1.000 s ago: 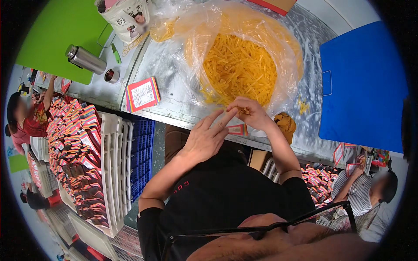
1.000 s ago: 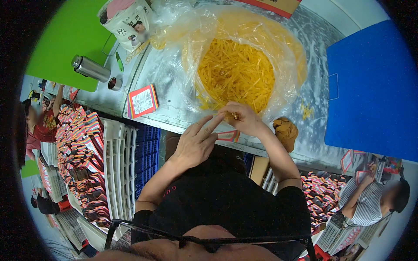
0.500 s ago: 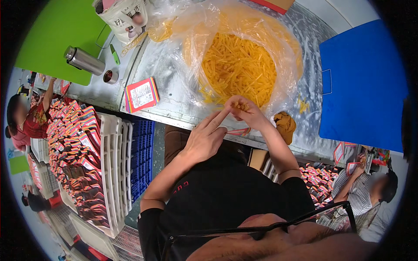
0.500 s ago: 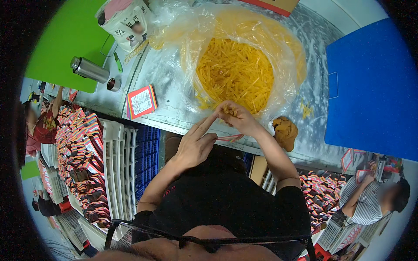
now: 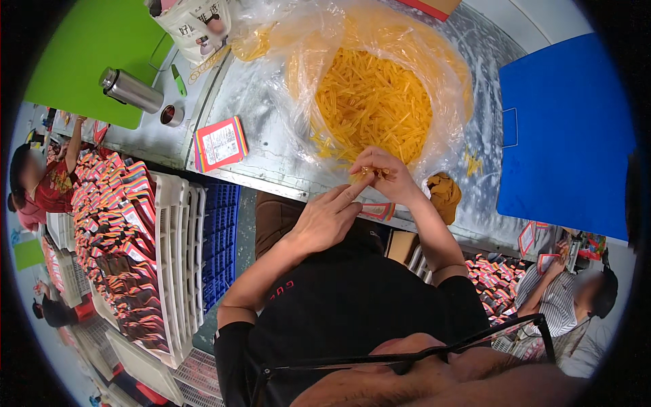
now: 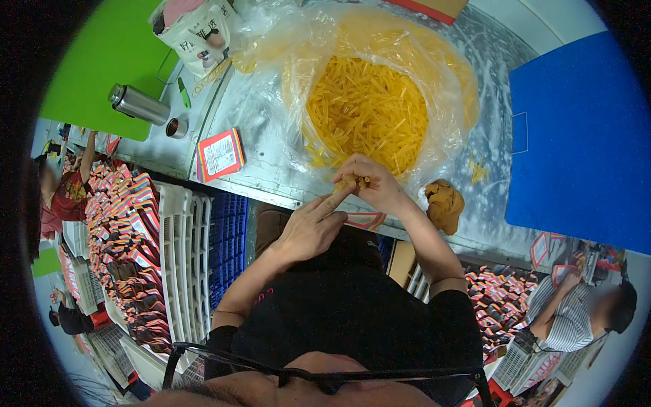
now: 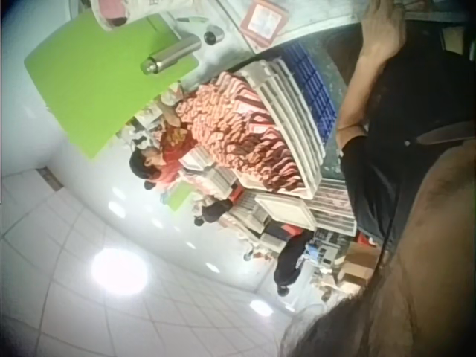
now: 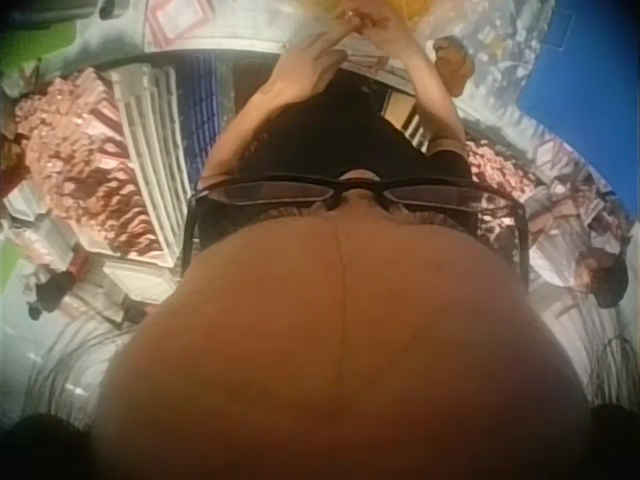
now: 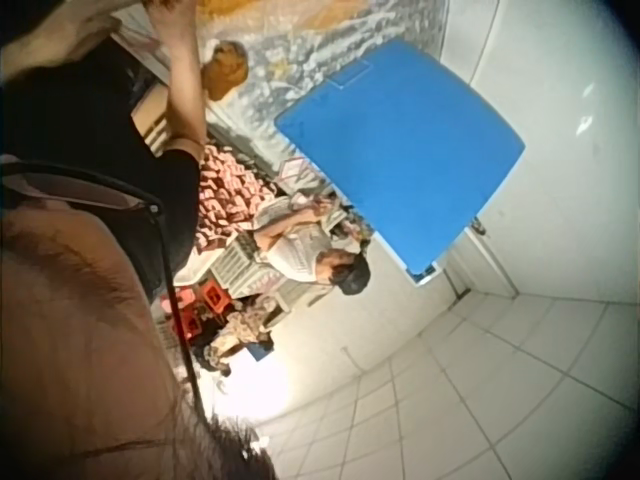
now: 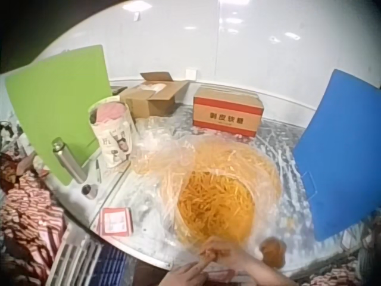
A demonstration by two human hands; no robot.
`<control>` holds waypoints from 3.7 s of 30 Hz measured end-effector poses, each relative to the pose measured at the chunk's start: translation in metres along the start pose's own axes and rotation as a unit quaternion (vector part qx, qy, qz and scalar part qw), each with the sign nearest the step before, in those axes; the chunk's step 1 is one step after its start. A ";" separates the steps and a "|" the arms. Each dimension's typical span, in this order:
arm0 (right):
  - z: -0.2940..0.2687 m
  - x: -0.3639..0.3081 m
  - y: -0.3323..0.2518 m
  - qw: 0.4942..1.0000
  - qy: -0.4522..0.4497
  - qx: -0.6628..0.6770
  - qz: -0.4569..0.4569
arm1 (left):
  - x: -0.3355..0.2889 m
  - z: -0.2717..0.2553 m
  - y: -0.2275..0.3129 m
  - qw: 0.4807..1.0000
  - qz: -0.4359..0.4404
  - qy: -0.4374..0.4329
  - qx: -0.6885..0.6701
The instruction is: Picking up yellow snack items from a large plastic bag and placing them into individual red packets.
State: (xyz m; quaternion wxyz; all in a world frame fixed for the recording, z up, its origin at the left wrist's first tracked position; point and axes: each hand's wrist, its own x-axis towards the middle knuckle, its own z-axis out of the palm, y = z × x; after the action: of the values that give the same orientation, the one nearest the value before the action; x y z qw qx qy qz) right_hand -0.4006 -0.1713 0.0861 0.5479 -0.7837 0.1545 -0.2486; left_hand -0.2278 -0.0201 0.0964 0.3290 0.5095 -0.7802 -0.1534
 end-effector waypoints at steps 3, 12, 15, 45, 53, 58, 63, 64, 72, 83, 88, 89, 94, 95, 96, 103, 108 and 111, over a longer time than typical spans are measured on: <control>-0.001 0.000 -0.004 0.999 0.002 0.029 0.015 | 0.001 0.000 0.001 1.000 -0.017 -0.009 -0.002; 0.002 -0.003 0.007 0.995 -0.009 0.096 0.032 | 0.000 0.007 -0.004 1.000 0.001 -0.007 0.022; 0.003 -0.006 0.012 0.993 -0.004 0.117 0.032 | -0.001 0.008 -0.003 1.000 0.003 0.000 0.021; 0.010 -0.009 0.014 0.992 0.028 0.113 0.052 | 0.002 0.014 0.002 1.000 -0.008 -0.002 0.020; 0.011 -0.005 0.009 0.999 0.042 0.010 -0.009 | -0.001 0.016 0.003 1.000 -0.015 -0.001 0.018; 0.011 -0.006 0.006 0.999 0.049 0.006 -0.003 | 0.000 0.015 0.002 1.000 -0.010 -0.001 0.015; 0.011 -0.007 0.011 0.998 0.059 -0.025 -0.022 | 0.002 0.017 0.003 1.000 -0.010 0.006 0.008; 0.011 -0.008 0.013 0.997 0.063 -0.026 -0.019 | 0.003 0.015 0.003 1.000 -0.016 0.001 -0.004; -0.037 -0.017 0.025 0.957 0.167 -0.179 0.154 | -0.017 0.001 -0.006 0.988 -0.089 0.104 -0.077; -0.123 0.006 0.054 0.839 0.029 -0.534 0.103 | -0.042 -0.016 -0.046 0.962 -0.098 0.205 0.153; -0.117 0.015 0.041 0.816 0.011 -0.554 0.163 | -0.077 0.018 -0.078 0.974 -0.170 0.074 0.128; -0.117 0.015 0.041 0.817 0.016 -0.550 0.170 | -0.080 0.023 -0.079 0.976 -0.163 0.081 0.124; -0.122 0.007 0.040 0.785 0.006 -0.599 0.156 | -0.080 0.032 -0.080 0.974 -0.172 0.113 0.097; -0.121 0.006 0.039 0.780 -0.008 -0.607 0.154 | -0.080 0.034 -0.081 0.973 -0.177 0.112 0.097; -0.120 0.006 0.038 0.778 -0.016 -0.607 0.159 | -0.080 0.034 -0.082 0.972 -0.182 0.113 0.097; -0.123 0.007 0.024 0.802 0.024 -0.564 0.194 | -0.075 0.028 -0.084 0.940 -0.263 0.216 0.001; -0.099 0.008 -0.004 0.877 0.033 -0.435 0.201 | -0.063 0.018 -0.067 0.914 -0.285 0.287 -0.022; -0.067 0.013 -0.015 0.922 -0.047 -0.338 0.183 | -0.048 0.010 -0.055 0.912 -0.278 0.302 -0.012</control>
State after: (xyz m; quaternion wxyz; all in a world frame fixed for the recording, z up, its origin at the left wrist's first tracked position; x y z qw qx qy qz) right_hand -0.4280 -0.2254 0.1218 0.2929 -0.8911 0.3441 -0.0403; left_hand -0.1832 -0.0015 0.0403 0.4988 0.7237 -0.4688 -0.0872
